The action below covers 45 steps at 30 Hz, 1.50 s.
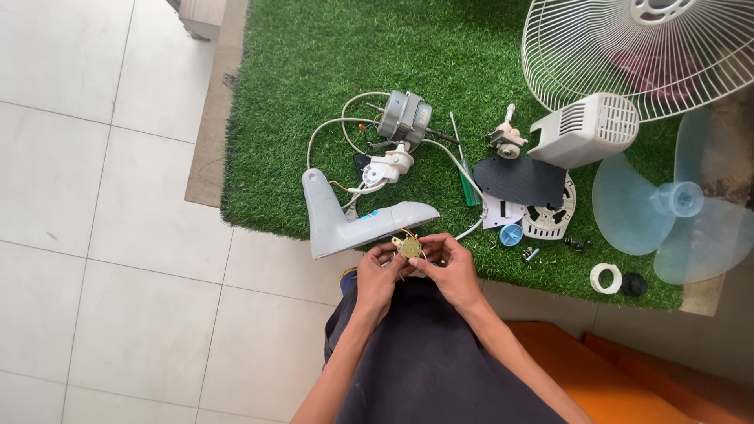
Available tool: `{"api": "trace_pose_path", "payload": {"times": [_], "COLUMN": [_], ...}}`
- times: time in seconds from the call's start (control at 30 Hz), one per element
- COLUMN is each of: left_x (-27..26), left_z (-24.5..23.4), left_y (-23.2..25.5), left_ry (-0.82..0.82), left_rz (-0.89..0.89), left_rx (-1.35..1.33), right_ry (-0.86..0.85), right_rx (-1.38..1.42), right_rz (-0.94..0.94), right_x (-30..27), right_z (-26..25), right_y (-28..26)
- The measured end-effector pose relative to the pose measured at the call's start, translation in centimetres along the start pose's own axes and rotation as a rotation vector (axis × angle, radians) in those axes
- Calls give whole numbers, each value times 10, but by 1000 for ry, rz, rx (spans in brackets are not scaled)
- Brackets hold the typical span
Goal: The person repairs a disassembled electric fan by connecting wires to a small switch and securing it inside the fan's base housing using a screwdriver. The person handles the fan base, switch, wires, and screwdriver throughout the task.
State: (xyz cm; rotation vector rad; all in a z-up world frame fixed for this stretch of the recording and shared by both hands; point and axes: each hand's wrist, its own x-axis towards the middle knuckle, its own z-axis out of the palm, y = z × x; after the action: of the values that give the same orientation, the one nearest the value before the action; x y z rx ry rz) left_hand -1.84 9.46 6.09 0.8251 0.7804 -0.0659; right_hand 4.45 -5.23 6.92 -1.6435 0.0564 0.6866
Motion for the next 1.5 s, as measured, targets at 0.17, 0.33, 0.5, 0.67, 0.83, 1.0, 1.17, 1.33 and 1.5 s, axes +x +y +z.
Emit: {"api": "trace_pose_path", "payload": {"times": [0.17,0.33,0.5,0.67,0.83,1.0,1.17,1.33,1.5], "left_x": [2,6,9,11,12,11,10,9,8], "left_z": [-3,-9,-14,-15,-17,-18,-20,-22,-28], "left_y": [-5,-9,-10,-10,-8,-7,-7,-6,-1], "left_ry": [-13,-23,-36,-25,-25,-38,-40,-86,-127], "left_rz": [25,46,51,32,22,34,20,19,16], "left_rx": [-1,7,4,19,8,27,64,22,30], "right_ry": [3,36,48,24,7,-3,-102,-169,-133], "right_rx": [111,74,137,165,111,167,-73,-395,-669], "right_rz": [45,28,13,9,44,31,-68,-183,-404], "right_x": [2,-2,0,1,0,-2,-3,-3,-7], "right_z": [4,10,12,13,14,15,7,3,6], "right_y": [-2,-4,-3,-1,-2,-7,-22,-44,-64]}}
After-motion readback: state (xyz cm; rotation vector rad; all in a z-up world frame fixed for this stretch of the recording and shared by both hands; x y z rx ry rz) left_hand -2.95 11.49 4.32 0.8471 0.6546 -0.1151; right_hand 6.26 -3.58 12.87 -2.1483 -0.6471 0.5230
